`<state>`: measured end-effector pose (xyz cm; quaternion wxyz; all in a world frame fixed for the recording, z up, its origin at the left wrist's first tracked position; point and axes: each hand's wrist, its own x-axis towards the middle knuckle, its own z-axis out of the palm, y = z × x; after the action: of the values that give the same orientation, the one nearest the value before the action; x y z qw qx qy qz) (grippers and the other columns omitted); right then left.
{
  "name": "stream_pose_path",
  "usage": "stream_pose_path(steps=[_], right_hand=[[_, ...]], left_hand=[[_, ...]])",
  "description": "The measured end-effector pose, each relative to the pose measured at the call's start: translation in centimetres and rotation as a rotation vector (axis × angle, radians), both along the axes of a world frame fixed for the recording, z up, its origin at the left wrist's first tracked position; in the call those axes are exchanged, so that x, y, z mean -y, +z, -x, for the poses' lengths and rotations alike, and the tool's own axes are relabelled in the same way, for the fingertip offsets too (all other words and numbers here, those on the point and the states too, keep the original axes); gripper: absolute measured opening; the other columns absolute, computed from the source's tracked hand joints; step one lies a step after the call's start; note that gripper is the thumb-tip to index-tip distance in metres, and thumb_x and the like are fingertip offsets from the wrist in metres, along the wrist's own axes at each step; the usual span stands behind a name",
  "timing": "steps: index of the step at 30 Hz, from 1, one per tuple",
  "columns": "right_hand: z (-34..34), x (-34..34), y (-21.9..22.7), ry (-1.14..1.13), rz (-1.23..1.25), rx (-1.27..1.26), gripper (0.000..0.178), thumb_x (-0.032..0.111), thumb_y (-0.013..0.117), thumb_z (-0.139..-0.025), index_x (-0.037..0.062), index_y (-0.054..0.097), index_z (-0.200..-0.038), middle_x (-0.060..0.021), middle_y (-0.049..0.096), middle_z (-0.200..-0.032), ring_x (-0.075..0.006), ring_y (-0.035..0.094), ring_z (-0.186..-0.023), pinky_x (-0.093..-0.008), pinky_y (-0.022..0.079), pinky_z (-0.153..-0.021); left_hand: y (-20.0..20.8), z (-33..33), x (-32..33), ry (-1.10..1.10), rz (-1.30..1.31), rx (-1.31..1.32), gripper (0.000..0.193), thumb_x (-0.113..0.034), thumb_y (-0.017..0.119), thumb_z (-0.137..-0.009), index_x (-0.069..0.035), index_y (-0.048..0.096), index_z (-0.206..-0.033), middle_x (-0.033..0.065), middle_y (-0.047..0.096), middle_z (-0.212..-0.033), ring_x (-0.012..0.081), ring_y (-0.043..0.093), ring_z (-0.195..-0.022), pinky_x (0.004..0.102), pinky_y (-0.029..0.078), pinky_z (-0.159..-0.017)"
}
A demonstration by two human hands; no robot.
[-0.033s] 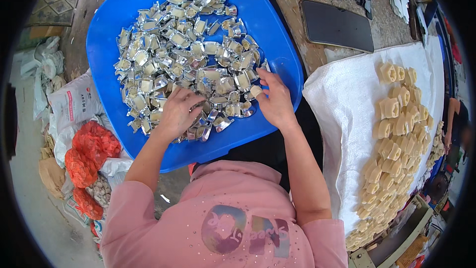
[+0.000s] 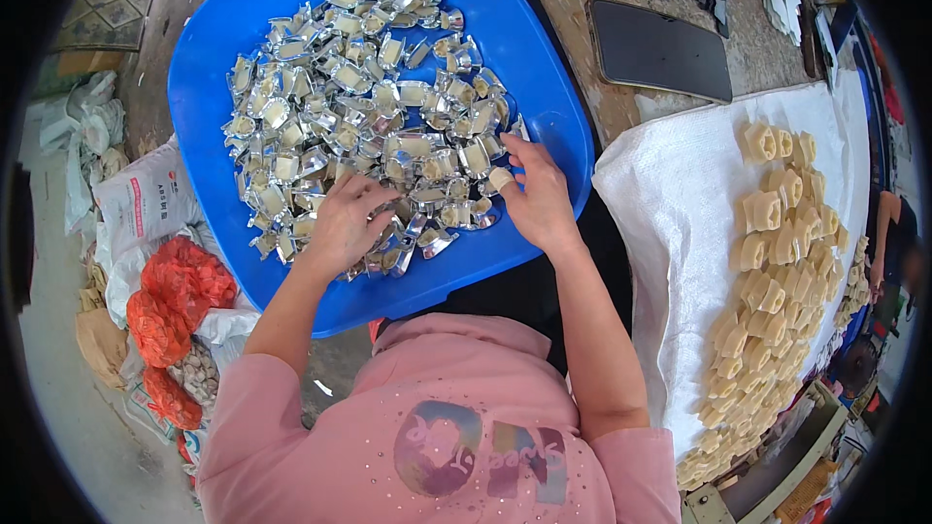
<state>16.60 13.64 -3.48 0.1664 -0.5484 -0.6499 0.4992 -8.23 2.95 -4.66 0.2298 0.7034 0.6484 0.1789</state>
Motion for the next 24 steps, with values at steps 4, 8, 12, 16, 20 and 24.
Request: stream_pose_path(steps=[4, 8, 12, 16, 20, 24], right_hand=[[0.1, 0.1, -0.3, 0.017, -0.011, 0.003, 0.045, -0.002, 0.06, -0.084, 0.0025, 0.053, -0.128, -0.0151, 0.058, -0.119, -0.0266, 0.06, -0.105, -0.0355, 0.051, -0.088], [0.1, 0.1, -0.4, 0.028, -0.007, 0.011, 0.044, -0.001, 0.061, -0.084, 0.0028, 0.053, -0.128, -0.014, 0.06, -0.118, -0.0242, 0.06, -0.104, -0.0341, 0.051, -0.087], [0.2, 0.1, -0.3, 0.024, -0.005, 0.004, 0.043, -0.001, 0.061, -0.084, 0.0025, 0.054, -0.127, -0.0141, 0.06, -0.117, -0.0241, 0.061, -0.103, -0.0341, 0.051, -0.086], [0.1, 0.2, -0.1, 0.028, -0.035, -0.006, 0.042, -0.002, 0.061, -0.084, 0.0014, 0.055, -0.125, -0.0158, 0.059, -0.116, -0.0262, 0.061, -0.102, -0.0351, 0.052, -0.086], [0.1, 0.2, 0.0, 0.019, -0.029, -0.015, 0.042, -0.002, 0.061, -0.084, 0.0013, 0.055, -0.125, -0.0158, 0.059, -0.116, -0.0264, 0.062, -0.101, -0.0349, 0.052, -0.086], [0.1, 0.2, 0.0, 0.016, -0.021, -0.019, 0.042, -0.001, 0.061, -0.084, 0.0012, 0.055, -0.125, -0.0166, 0.059, -0.116, -0.0261, 0.062, -0.101, -0.0347, 0.052, -0.086]], left_hand=[[0.4, 0.6, 0.5, 0.141, -0.051, -0.085, 0.02, -0.013, 0.072, -0.074, -0.008, 0.071, -0.093, 0.0087, 0.061, -0.085, 0.0282, 0.056, -0.087, 0.0401, 0.047, -0.08], [0.0, 1.0, -0.4, 0.359, -0.139, -0.119, 0.021, -0.017, 0.074, -0.075, -0.008, 0.071, -0.094, 0.0096, 0.06, -0.082, 0.0289, 0.057, -0.084, 0.0416, 0.046, -0.076], [-0.5, 1.8, -2.8, 0.464, -0.195, -0.133, 0.022, -0.021, 0.074, -0.077, -0.008, 0.071, -0.095, 0.01, 0.06, -0.082, 0.0297, 0.056, -0.085, 0.0424, 0.045, -0.077], [-0.4, 2.2, -5.6, 0.558, -0.194, -0.003, 0.025, -0.022, 0.073, -0.078, -0.009, 0.071, -0.099, 0.0128, 0.059, -0.091, 0.0309, 0.054, -0.095, 0.0412, 0.043, -0.084], [0.0, 1.6, -7.8, 0.492, -0.361, -0.22, 0.03, -0.022, 0.075, -0.076, -0.009, 0.07, -0.103, 0.015, 0.058, -0.1, 0.0333, 0.05, -0.104, 0.0414, 0.04, -0.091], [0.2, 0.1, -8.2, 0.285, -0.31, -0.096, 0.029, -0.013, 0.071, -0.078, -0.009, 0.068, -0.106, 0.0146, 0.06, -0.102, 0.0334, 0.055, -0.1, 0.0414, 0.045, -0.089]])
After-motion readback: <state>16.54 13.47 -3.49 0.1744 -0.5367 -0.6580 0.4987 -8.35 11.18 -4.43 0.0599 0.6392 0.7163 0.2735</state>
